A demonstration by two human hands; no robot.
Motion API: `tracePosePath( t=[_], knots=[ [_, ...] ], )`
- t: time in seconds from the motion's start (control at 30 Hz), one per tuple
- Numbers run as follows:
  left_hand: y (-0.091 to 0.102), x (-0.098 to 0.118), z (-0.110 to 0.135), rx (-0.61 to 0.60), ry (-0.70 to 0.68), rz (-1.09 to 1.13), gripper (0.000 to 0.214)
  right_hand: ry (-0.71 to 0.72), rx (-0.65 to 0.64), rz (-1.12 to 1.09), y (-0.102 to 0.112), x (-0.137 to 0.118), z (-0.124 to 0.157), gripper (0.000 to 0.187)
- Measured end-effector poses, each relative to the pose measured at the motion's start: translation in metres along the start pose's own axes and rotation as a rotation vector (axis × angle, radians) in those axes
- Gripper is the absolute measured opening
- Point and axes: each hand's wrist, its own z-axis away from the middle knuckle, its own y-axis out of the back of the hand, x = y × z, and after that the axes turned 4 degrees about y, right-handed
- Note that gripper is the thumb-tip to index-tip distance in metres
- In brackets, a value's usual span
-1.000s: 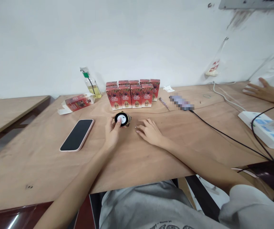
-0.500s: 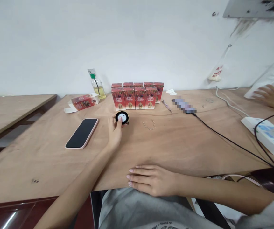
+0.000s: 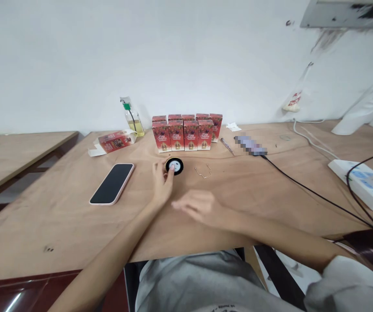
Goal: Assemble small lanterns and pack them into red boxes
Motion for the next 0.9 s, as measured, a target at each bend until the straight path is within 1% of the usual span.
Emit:
tracePosePath(
  t=[0.07, 0.13, 0.2, 0.3, 0.47, 0.7, 0.9],
  knots=[
    [0.001, 0.008, 0.005, -0.037, -0.024, -0.067, 0.034, -0.287, 0.148, -0.12, 0.004, 0.019, -0.015, 0.02],
    [0.0, 0.014, 0.008, -0.08, -0.07, -0.109, 0.033, -0.498, 0.264, -0.233, 0.002, 0.037, -0.021, 0.016],
    [0.0, 0.017, 0.011, -0.104, -0.14, -0.143, 0.033, -0.626, 0.339, -0.347, -0.002, 0.05, -0.019, 0.018],
    [-0.003, 0.018, 0.015, -0.133, -0.227, -0.189, 0.032, -0.75, 0.366, -0.471, -0.008, 0.06, -0.01, 0.024],
    [-0.007, 0.015, 0.018, -0.139, -0.23, -0.234, 0.031, -0.883, 0.404, -0.611, -0.015, 0.061, -0.004, 0.029],
    [-0.008, 0.013, 0.019, -0.185, -0.215, -0.24, 0.032, -0.961, 0.472, -0.653, -0.022, 0.067, -0.002, 0.042],
    [-0.009, 0.01, 0.019, -0.205, -0.186, -0.224, 0.032, -0.969, 0.487, -0.648, -0.026, 0.071, 0.003, 0.036]
  ],
)
